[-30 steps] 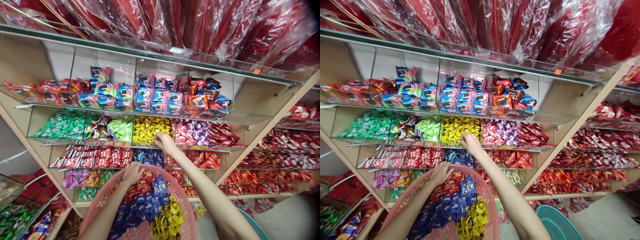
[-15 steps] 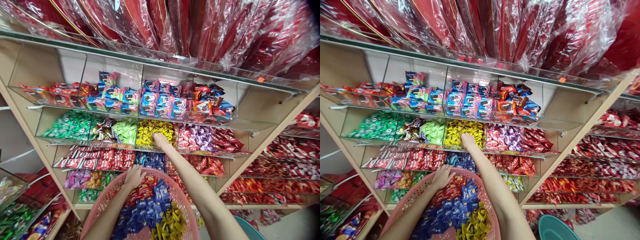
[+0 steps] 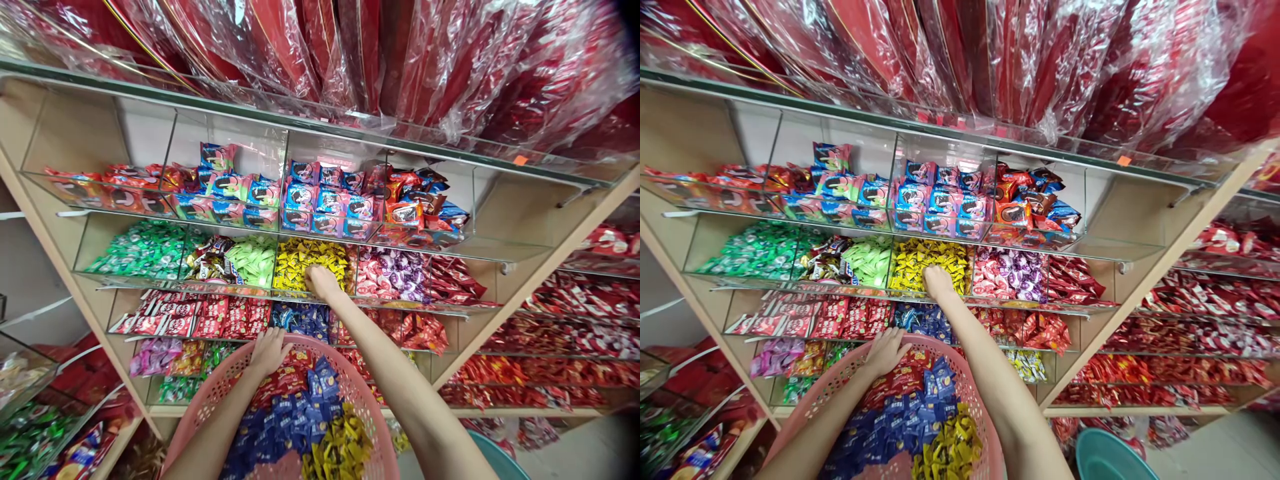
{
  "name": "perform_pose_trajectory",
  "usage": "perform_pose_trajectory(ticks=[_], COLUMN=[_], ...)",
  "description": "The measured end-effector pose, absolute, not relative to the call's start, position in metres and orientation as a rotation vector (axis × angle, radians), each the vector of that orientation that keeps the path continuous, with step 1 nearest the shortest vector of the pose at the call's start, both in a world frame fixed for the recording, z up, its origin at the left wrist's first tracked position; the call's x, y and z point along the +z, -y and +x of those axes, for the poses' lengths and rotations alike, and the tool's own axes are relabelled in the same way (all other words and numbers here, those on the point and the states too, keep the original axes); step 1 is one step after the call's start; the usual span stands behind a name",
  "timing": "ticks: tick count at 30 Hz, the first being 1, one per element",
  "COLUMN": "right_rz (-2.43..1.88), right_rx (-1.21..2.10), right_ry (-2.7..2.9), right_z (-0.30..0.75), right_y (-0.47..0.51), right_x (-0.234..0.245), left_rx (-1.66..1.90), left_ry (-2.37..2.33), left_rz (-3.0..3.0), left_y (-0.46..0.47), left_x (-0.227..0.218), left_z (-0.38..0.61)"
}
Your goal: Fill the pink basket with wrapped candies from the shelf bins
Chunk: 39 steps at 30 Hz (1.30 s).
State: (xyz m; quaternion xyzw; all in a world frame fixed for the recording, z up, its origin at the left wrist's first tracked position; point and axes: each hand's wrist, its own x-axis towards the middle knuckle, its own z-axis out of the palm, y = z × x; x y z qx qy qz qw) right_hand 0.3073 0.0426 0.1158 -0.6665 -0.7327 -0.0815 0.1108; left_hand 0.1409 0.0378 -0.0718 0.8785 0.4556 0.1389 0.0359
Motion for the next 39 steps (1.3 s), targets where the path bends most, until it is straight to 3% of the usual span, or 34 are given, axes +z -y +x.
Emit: perform_pose_trajectory(ticks=[9,16,21,30,34,39], right_rz=[-1.842,-1.482,-1.309,-1.515,-1.689,-1.886], right_rx=[-0.236,-0.093,0.287,1.268,1.491,1.487], right_ry=[2.084,1.981,2.071,2.337,2.371,2.296], right_z=[0.322,0.324,0.314,0.339,0.356,0.363], right_y=[-0.024,0.032,0.08,0.111,0.126,0.141], right_x=[0.128,0.141,0.113,-0.014,-0.018,-0.012], left_rx=[0.396,0.379,0.359,0.359,0.364,0.364], left_ry=[-1.402,-1.388,-1.394,-1.412,-1.402,-1.395], left_rz=[2.693,2.711,2.709,2.669,2.677,2.673], left_y=[-0.036,-0.036,-0.036,-0.036,-0.036,-0.036], left_x=[-0.067,-0.065,-0.065,-0.066,-0.066,-0.066], left_z=[0.141,0.142,0.142,0.144,0.144,0.144])
